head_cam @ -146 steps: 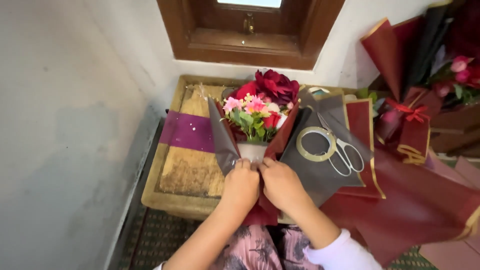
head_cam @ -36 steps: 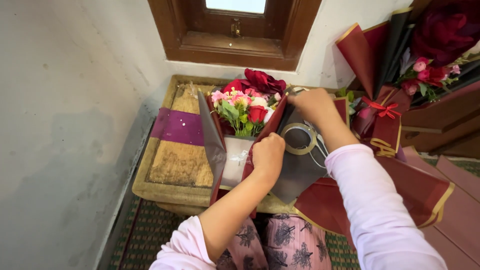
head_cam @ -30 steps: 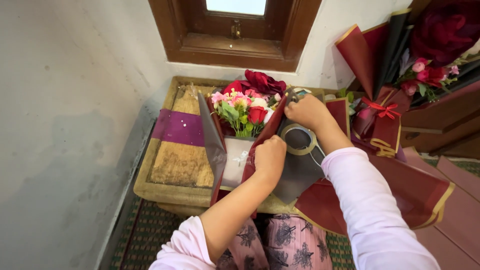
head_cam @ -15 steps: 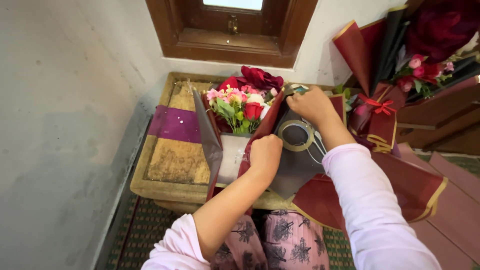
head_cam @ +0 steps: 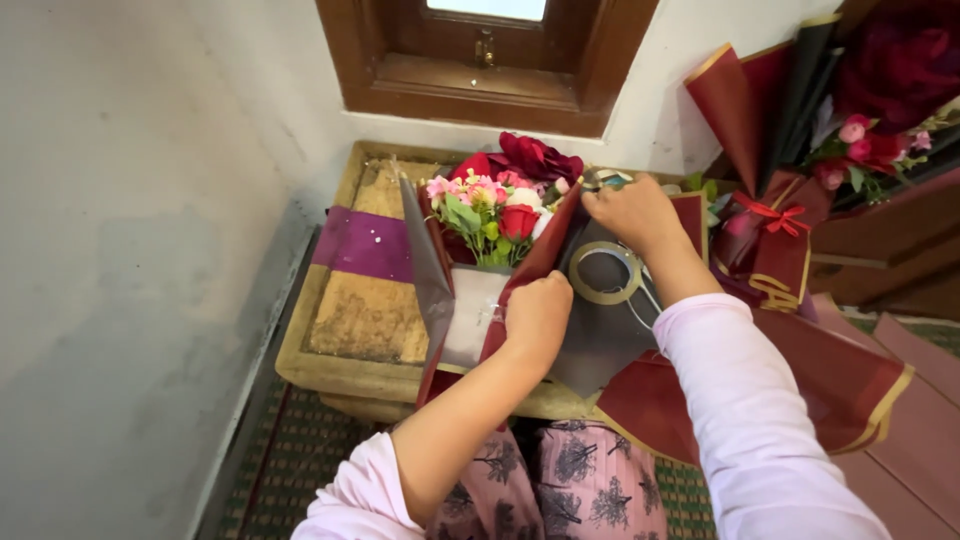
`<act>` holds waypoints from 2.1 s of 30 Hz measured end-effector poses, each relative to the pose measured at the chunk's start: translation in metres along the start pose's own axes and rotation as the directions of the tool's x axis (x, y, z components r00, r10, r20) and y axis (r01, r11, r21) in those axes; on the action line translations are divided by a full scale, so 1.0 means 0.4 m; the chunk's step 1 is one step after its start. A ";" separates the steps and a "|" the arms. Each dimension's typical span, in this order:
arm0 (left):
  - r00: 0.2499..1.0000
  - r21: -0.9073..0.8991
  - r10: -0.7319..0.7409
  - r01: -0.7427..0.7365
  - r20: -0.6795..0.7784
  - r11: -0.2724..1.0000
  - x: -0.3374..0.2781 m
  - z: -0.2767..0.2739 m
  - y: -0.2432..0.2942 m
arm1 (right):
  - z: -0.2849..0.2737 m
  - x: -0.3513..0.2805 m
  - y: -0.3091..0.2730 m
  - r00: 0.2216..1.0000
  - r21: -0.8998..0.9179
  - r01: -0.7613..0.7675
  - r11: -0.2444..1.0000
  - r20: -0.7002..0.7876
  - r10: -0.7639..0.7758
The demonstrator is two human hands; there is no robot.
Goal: Wrapping a bouquet of flowers with decorative paper and securing it with tape.
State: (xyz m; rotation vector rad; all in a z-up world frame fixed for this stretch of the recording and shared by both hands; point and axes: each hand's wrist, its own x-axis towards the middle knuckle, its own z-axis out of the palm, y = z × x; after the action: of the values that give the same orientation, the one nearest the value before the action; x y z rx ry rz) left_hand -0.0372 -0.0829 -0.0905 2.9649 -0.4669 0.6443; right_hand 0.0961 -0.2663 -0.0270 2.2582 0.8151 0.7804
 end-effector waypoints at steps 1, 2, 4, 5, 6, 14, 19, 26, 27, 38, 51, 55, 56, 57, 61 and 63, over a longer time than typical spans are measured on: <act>1.000 0.001 -0.004 0.004 -0.001 1.000 -0.005 -0.012 -0.019 | -0.007 0.005 -0.002 1.000 0.000 0.003 1.000 -0.003 -0.003; 1.000 -0.041 -0.004 0.004 0.011 0.999 -0.010 -0.025 -0.038 | -0.014 0.010 -0.004 0.999 0.018 -0.040 0.999 0.020 0.040; 1.000 -0.087 -0.012 0.014 0.022 0.996 -0.017 -0.124 -0.093 | -0.041 0.008 0.001 0.996 0.032 -0.074 0.997 0.042 0.073; 0.990 -0.205 -0.078 0.102 0.118 0.973 -0.023 -0.210 -0.135 | -0.060 0.004 0.002 0.990 0.042 -0.126 0.991 0.073 0.123; 0.967 -0.311 -0.131 0.197 0.219 0.930 -0.028 -0.297 -0.176 | -0.079 -0.001 0.003 0.980 0.050 -0.178 0.983 0.104 0.173; 0.948 -0.260 -0.027 0.114 0.317 0.959 -0.059 -0.352 -0.444 | -0.356 0.067 -0.125 0.930 0.542 -0.191 0.818 0.366 -0.025; 0.910 -0.259 0.194 -0.101 0.366 0.961 -0.051 -0.318 -0.421 | -0.359 0.083 -0.226 0.914 0.585 -0.095 0.805 0.373 -0.163; 0.886 -0.289 0.184 -0.060 0.425 0.955 -0.038 -0.201 -0.409 | -0.322 0.067 -0.245 0.922 0.535 -0.034 0.844 0.343 -0.180; 0.884 -0.289 0.164 -0.034 0.437 0.957 -0.037 -0.189 -0.411 | -0.320 0.062 -0.246 0.933 0.516 -0.010 0.857 0.312 -0.177; 0.923 -0.246 0.354 -0.312 0.150 0.918 -0.087 -0.248 -0.237 | -0.383 -0.011 -0.077 0.742 0.558 -0.390 0.732 0.662 -0.109; 0.867 -0.232 0.259 -0.172 0.427 0.958 -0.078 -0.036 0.089 | -0.159 -0.315 0.037 0.508 0.223 -0.490 0.843 0.859 0.068; 0.832 -0.226 0.199 -0.091 0.518 0.970 -0.052 -0.143 0.016 | -0.137 -0.363 0.067 0.439 0.235 -0.576 0.783 0.897 0.054; 0.736 -0.190 0.200 -0.098 0.646 0.977 -0.036 -0.210 0.005 | -0.119 -0.374 0.064 0.400 0.321 -0.617 0.718 0.914 -0.066; 0.625 -0.154 0.188 -0.110 0.757 0.982 -0.019 -0.277 -0.006 | -0.101 -0.382 0.063 0.368 0.397 -0.657 0.641 0.911 -0.187; 0.728 -0.191 0.272 -0.195 0.629 0.962 -0.020 -0.090 0.001 | -0.109 -0.399 0.020 0.326 0.436 -0.658 0.614 0.900 -0.291; 0.875 -0.126 0.382 -0.361 0.296 0.924 -0.012 -0.039 -0.006 | -0.123 -0.395 -0.002 0.296 0.397 -0.621 0.676 0.917 -0.266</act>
State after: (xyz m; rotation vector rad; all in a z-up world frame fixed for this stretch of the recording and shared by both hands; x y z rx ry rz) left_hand -0.0467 -0.0772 -0.0783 2.9399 -1.0823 0.1590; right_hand -0.0389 -0.3605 -0.0457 2.8633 0.1478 -1.1254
